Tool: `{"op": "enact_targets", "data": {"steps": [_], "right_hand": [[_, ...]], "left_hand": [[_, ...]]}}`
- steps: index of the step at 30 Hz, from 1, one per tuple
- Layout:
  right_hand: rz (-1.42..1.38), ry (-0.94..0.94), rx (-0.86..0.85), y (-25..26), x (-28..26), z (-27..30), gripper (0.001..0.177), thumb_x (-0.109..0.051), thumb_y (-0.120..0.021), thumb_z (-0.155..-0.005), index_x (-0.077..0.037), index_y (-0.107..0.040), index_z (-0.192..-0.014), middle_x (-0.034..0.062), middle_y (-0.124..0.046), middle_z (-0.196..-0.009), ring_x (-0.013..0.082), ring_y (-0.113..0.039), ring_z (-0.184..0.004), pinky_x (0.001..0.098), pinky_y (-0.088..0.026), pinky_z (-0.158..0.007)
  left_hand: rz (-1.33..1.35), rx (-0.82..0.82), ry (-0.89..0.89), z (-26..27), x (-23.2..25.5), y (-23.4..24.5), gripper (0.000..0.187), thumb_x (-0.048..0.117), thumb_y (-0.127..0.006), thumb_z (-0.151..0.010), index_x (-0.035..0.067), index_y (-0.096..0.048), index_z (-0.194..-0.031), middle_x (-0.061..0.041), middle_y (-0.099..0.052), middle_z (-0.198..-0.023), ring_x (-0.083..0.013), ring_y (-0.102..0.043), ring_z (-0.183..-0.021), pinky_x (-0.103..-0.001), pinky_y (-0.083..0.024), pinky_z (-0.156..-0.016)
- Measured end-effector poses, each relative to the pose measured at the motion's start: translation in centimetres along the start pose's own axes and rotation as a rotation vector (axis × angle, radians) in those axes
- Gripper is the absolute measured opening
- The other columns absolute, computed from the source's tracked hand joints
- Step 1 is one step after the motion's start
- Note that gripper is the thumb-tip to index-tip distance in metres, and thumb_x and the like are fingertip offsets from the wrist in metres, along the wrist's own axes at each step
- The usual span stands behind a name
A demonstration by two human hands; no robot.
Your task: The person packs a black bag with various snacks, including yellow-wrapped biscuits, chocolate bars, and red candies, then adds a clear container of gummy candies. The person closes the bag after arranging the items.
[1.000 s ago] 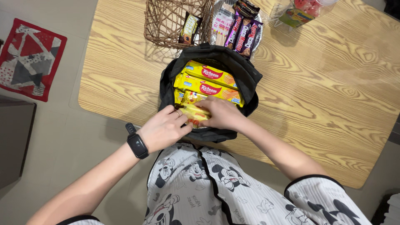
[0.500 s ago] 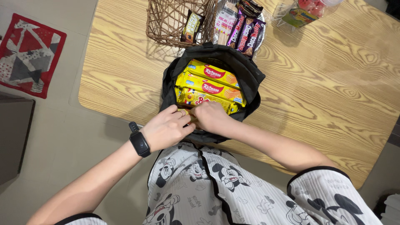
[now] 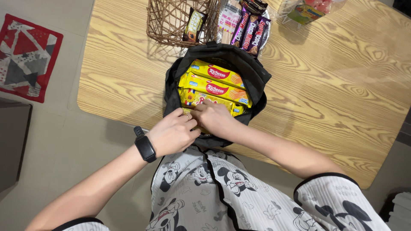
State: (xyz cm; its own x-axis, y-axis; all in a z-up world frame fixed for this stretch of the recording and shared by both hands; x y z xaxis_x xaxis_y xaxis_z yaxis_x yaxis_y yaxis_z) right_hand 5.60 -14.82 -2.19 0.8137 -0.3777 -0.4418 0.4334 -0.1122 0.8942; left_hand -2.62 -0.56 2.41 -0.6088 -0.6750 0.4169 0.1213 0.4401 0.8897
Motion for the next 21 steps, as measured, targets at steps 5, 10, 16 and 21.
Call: {"op": "enact_targets", "data": {"steps": [5,10,16,21], "right_hand": [[-0.072,-0.161,-0.082,2.7,2.1,1.5,0.021,-0.025,-0.077,-0.079,-0.009,-0.075,-0.093,0.0092,-0.072,-0.090,0.0315,-0.072,-0.084,0.0440,-0.056,-0.070],[-0.023,-0.334,-0.391,3.7,3.9,3.8,0.020,-0.035,-0.078,-0.079,-0.017,-0.080,-0.088,0.0096,-0.074,-0.077,0.0300,-0.072,-0.080,0.0430,-0.056,-0.071],[0.106,-0.386,-0.587,3.0,4.7,6.3,0.031,-0.046,-0.069,-0.090,-0.017,-0.081,-0.087,0.0093,-0.074,-0.080,0.0289,-0.071,-0.085,0.0420,-0.053,-0.083],[-0.028,-0.327,-0.511,3.0,4.0,7.9,0.038,-0.046,-0.056,-0.095,-0.016,-0.079,-0.098,0.0053,-0.075,-0.098,0.0266,-0.061,-0.110,0.0450,-0.039,-0.098]], "left_hand": [[0.034,-0.068,0.044,-0.6,0.1,-0.3,0.015,0.025,-0.068,-0.079,0.013,-0.069,-0.070,-0.006,-0.065,-0.081,-0.0227,-0.065,-0.086,-0.041,-0.045,-0.083],[0.081,-0.135,0.072,-2.0,0.4,-3.2,0.021,0.024,-0.064,-0.087,0.012,-0.070,-0.072,-0.006,-0.067,-0.069,-0.0253,-0.067,-0.073,-0.042,-0.046,-0.080],[0.020,-0.152,0.162,-5.2,-0.6,-9.4,0.013,0.016,-0.061,-0.087,0.014,-0.073,-0.081,-0.006,-0.072,-0.072,-0.0244,-0.073,-0.073,-0.039,-0.055,-0.062],[-0.071,-0.244,0.068,-7.9,-0.8,-13.5,0.017,0.019,-0.063,-0.085,0.017,-0.077,-0.078,-0.005,-0.074,-0.075,-0.0244,-0.075,-0.076,-0.039,-0.056,-0.064]]}}
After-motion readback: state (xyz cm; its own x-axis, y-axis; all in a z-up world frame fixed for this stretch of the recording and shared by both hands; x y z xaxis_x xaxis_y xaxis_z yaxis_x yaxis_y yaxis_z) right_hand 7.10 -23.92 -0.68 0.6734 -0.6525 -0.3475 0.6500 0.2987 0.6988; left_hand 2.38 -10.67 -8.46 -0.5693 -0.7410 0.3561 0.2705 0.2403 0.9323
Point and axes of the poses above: each hand's wrist, its own z-axis away from the middle knuckle, its own y-axis out of the back of the hand, x = y × z, the point moved 3 cm from there along -z, towards the middle knuckle
